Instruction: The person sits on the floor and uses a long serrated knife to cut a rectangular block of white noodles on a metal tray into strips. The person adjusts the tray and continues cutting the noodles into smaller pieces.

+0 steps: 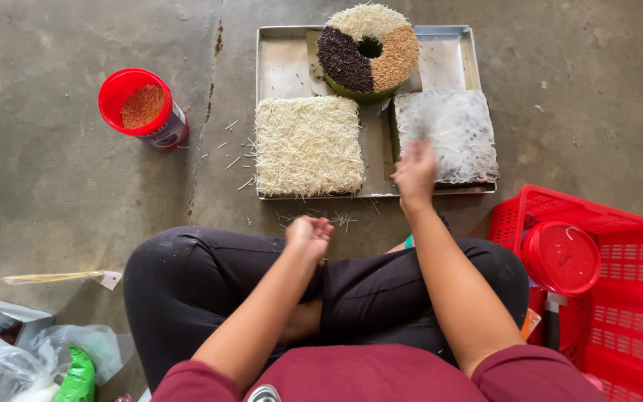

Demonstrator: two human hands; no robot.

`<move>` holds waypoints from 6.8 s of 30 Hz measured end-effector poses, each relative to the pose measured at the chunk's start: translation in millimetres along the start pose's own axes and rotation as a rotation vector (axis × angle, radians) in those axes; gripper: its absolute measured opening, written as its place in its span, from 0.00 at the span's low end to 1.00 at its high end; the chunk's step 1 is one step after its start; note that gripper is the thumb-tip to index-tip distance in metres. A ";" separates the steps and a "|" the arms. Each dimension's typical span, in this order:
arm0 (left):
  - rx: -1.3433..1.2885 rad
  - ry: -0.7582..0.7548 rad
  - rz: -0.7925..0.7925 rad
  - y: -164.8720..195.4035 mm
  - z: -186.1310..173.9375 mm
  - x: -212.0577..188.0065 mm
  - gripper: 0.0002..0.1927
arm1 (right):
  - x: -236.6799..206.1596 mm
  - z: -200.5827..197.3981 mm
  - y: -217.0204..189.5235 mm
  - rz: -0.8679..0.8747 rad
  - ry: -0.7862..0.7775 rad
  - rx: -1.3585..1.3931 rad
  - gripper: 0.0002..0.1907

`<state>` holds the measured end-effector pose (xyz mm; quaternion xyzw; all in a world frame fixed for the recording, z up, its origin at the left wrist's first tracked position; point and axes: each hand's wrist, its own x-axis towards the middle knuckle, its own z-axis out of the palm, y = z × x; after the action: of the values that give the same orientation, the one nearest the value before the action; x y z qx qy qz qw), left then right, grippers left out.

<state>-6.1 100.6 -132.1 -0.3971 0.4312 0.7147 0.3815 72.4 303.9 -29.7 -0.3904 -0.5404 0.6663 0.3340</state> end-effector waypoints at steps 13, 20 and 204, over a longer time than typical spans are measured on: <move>-0.176 0.204 0.396 206.6 -151.6 -121.5 0.13 | -134.3 -41.1 -21.2 -0.463 -0.662 -0.137 0.14; -0.018 0.251 0.533 242.4 -171.5 -144.4 0.16 | -153.2 -6.8 -43.2 -0.118 0.317 0.067 0.15; 1.212 -0.053 1.098 79.6 -120.4 -173.0 0.19 | -241.5 -4.1 -1.1 0.037 -0.294 0.150 0.17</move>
<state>20.0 -72.0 10.4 0.1629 0.8667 0.4515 0.1355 190.0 96.6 9.4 -0.2727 -0.5247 0.7609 0.2672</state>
